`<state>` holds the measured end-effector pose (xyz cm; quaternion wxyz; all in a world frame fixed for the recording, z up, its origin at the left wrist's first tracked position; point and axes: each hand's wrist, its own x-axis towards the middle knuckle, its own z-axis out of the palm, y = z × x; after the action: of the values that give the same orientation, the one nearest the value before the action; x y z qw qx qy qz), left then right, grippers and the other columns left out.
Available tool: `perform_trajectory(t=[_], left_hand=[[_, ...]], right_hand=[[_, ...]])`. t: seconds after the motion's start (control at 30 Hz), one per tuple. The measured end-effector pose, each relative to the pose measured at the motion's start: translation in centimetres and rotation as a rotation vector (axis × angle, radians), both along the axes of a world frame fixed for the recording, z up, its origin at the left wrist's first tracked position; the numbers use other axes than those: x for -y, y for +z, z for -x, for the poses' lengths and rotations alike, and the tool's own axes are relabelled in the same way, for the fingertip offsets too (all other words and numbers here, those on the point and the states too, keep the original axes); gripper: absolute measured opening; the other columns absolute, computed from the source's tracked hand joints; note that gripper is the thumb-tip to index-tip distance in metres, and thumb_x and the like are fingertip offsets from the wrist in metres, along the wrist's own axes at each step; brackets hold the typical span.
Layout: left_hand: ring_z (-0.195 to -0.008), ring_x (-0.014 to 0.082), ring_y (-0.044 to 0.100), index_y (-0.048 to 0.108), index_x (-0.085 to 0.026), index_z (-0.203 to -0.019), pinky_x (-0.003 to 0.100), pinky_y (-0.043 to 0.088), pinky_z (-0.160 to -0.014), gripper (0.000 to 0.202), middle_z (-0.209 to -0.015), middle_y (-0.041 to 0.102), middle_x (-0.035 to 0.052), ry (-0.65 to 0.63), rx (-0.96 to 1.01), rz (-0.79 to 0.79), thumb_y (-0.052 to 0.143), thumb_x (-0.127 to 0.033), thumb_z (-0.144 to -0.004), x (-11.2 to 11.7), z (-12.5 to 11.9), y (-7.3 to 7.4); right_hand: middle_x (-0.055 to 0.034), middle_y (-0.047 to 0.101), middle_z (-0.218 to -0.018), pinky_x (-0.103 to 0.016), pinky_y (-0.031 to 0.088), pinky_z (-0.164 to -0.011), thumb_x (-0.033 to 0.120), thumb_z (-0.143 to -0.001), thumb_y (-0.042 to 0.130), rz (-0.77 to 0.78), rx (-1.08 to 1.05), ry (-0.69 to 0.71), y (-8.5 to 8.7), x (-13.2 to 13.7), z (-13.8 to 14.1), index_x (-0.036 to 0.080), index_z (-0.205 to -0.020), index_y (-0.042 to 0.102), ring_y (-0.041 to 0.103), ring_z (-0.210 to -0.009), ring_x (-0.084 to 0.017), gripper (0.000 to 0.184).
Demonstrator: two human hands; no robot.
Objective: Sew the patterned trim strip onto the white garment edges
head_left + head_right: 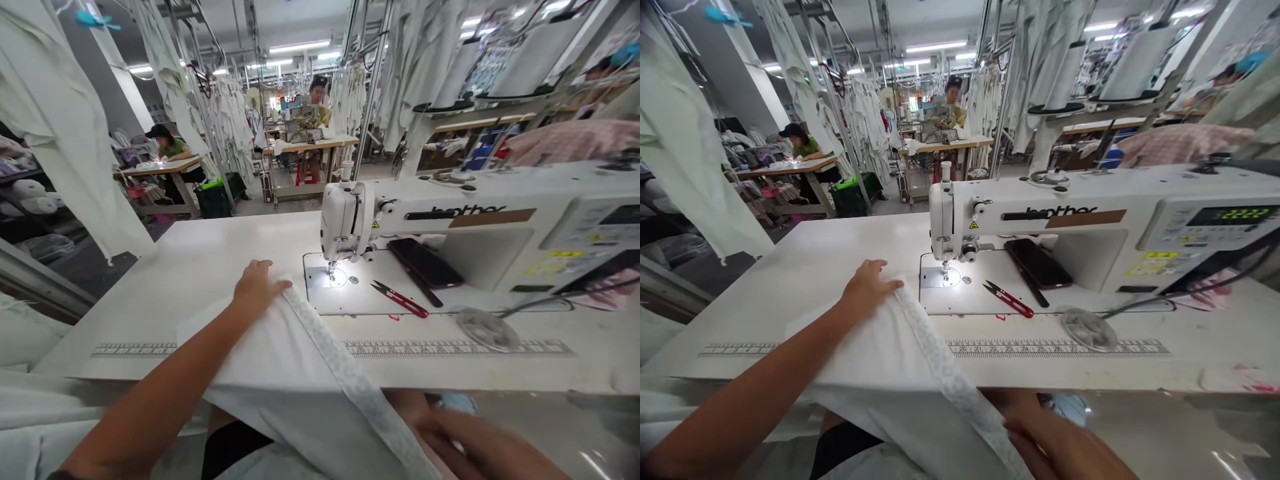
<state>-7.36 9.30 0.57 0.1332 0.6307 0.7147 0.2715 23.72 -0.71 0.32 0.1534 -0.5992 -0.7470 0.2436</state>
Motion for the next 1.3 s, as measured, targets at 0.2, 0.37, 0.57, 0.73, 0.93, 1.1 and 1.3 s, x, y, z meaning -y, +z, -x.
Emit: perform_trajectory(t=[0.2, 0.37, 0.57, 0.73, 0.93, 1.1, 1.3], left_hand=[[-0.088, 0.0194, 0.054, 0.054, -0.020, -0.074, 0.030, 0.044, -0.079, 0.018, -0.086, 0.061, 0.0013, -0.183, 0.098, 0.069, 0.065, -0.034, -0.079, 1.0, -0.7, 0.7], [-0.070, 0.0104, 0.049, 0.051, -0.018, -0.080, 0.024, 0.041, -0.064, 0.023, -0.085, 0.058, -0.0001, -0.392, 0.563, 0.086, 0.068, -0.034, -0.079, 3.0, -0.7, 1.5], [-0.066, 0.0101, 0.048, 0.060, -0.019, -0.110, 0.023, 0.038, -0.060, 0.042, -0.072, 0.053, -0.0034, -0.545, 0.704, 0.346, 0.075, -0.036, -0.074, 2.3, -1.5, 3.0], [-0.070, 0.0108, 0.054, 0.072, -0.017, -0.080, 0.024, 0.041, -0.066, 0.013, -0.075, 0.061, -0.0002, -0.616, 0.566, 0.183, 0.071, -0.029, -0.079, 2.3, -2.8, 3.5], [-0.071, 0.0114, 0.059, 0.072, -0.016, -0.082, 0.022, 0.044, -0.065, 0.014, -0.076, 0.066, 0.0009, -0.623, 0.516, 0.181, 0.071, -0.030, -0.078, 3.1, -2.9, 4.6], [-0.070, 0.0105, 0.061, 0.073, -0.017, -0.079, 0.020, 0.045, -0.065, 0.008, -0.075, 0.070, 0.0004, -0.706, 0.502, 0.216, 0.071, -0.024, -0.078, 3.5, -2.7, 5.7], [-0.068, 0.0107, 0.060, 0.073, -0.017, -0.079, 0.020, 0.044, -0.064, 0.012, -0.075, 0.069, 0.0005, -0.721, 0.394, 0.150, 0.067, -0.027, -0.082, 3.4, -3.8, 4.1]], right_hand=[[-0.0081, 0.060, -0.121, -0.042, 0.045, -0.092, 0.043, -0.089, 0.054, 0.252, -0.569, 0.215, 1.1, -6.6, 5.5, 0.025, -0.115, 0.054, 0.057, -0.109, -0.024, 0.032], [-0.0023, 0.063, -0.091, -0.031, 0.047, -0.069, 0.040, -0.087, 0.056, 0.431, -0.813, 0.236, 0.3, -7.4, 9.2, 0.023, -0.123, 0.043, 0.060, -0.080, -0.017, 0.041], [0.0042, 0.050, -0.078, -0.028, 0.042, -0.065, 0.031, -0.086, 0.060, 0.360, -0.780, 0.183, -0.1, -5.1, 8.7, 0.026, -0.116, 0.043, 0.049, -0.071, -0.014, 0.035], [-0.0006, 0.053, -0.094, -0.030, 0.045, -0.069, 0.029, -0.089, 0.056, 0.124, -0.640, 0.186, -1.0, -4.5, 8.4, 0.027, -0.114, 0.044, 0.052, -0.082, -0.016, 0.027], [0.0004, 0.055, -0.092, -0.030, 0.044, -0.068, 0.026, -0.095, 0.046, -0.058, -0.627, 0.265, -0.6, -3.6, 8.3, 0.033, -0.124, 0.040, 0.054, -0.080, -0.015, 0.030], [0.0061, 0.047, -0.075, -0.021, 0.033, -0.049, 0.031, -0.097, 0.045, 0.477, -0.987, 0.280, 0.7, -2.6, 7.7, 0.036, -0.127, 0.033, 0.039, -0.056, -0.010, 0.032], [-0.0003, 0.057, -0.105, -0.029, 0.045, -0.076, 0.036, -0.092, 0.057, 0.391, -0.943, 0.204, -0.1, -3.3, 7.7, 0.033, -0.124, 0.037, 0.055, -0.085, -0.014, 0.038]])
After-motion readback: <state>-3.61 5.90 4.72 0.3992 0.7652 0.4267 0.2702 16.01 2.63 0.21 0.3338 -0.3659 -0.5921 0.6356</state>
